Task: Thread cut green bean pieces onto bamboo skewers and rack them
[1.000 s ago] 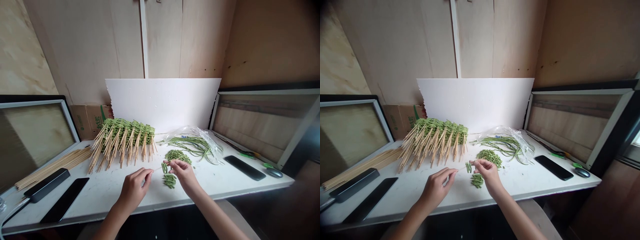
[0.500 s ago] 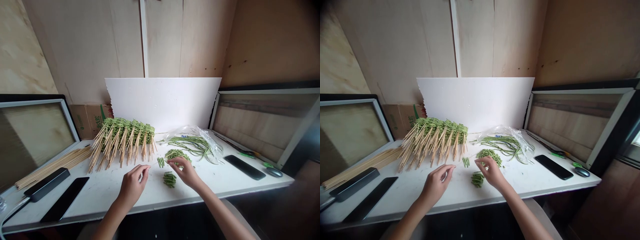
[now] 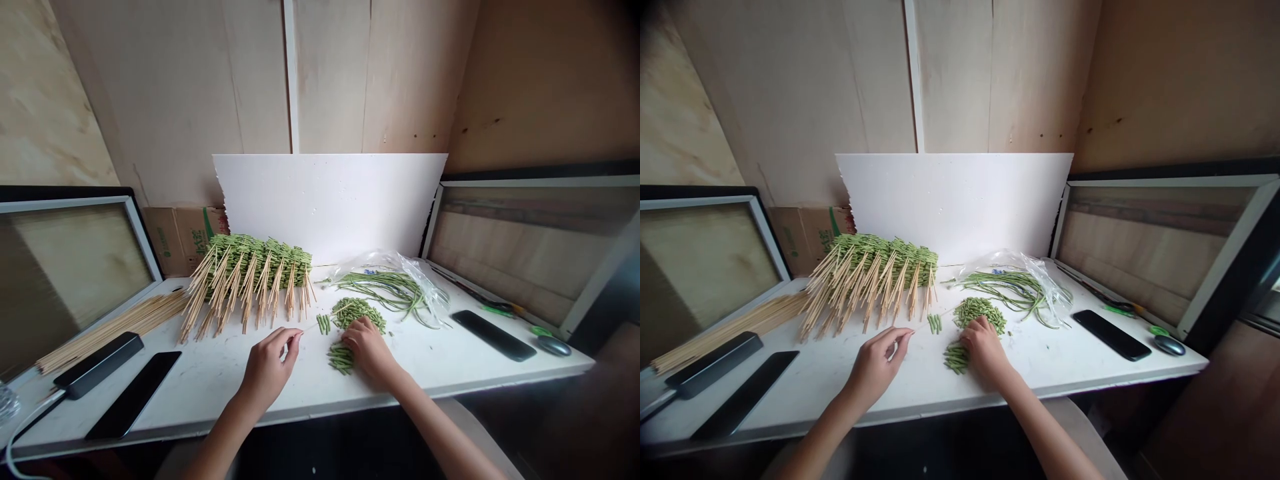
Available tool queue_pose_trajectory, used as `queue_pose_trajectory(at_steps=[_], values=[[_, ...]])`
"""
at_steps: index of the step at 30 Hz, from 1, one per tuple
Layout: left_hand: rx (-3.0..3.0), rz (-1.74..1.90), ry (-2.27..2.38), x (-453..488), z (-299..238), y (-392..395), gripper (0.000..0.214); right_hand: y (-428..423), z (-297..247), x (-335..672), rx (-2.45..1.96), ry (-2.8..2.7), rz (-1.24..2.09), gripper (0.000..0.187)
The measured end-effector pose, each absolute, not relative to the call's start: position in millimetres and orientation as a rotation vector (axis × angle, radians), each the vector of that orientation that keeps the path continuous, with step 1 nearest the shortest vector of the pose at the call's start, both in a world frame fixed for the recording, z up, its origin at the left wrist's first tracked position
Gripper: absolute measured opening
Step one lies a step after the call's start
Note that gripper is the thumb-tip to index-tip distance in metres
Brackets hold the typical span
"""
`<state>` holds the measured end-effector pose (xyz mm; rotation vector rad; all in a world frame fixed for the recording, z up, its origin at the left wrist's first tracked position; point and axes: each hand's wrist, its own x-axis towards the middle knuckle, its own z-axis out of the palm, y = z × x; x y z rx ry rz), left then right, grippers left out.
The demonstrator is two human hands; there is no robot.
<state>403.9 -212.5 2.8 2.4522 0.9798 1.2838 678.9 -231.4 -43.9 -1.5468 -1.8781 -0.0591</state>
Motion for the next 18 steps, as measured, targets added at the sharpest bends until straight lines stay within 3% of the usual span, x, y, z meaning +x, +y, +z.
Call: queue_pose_trajectory(at_steps=[3, 9, 14, 18], values=[[2.448, 1.287, 0.993, 402, 4, -212, 0.023, -231, -35, 680, -1.389, -1.637, 0.28, 0.015], [2.434, 1.281, 1.008, 399, 7, -211, 0.023, -236, -10, 679, -1.174, -1.188, 0.865, 0.043], [2.422, 1.277, 0.991, 400, 2, -211, 0.023, -237, -4, 679, -0.92, -0.914, 1.146, 0.033], [2.42, 1.268, 0.97, 402, 0, -212, 0.022, -237, -2, 680, -0.89, -0.847, 1.143, 0.033]])
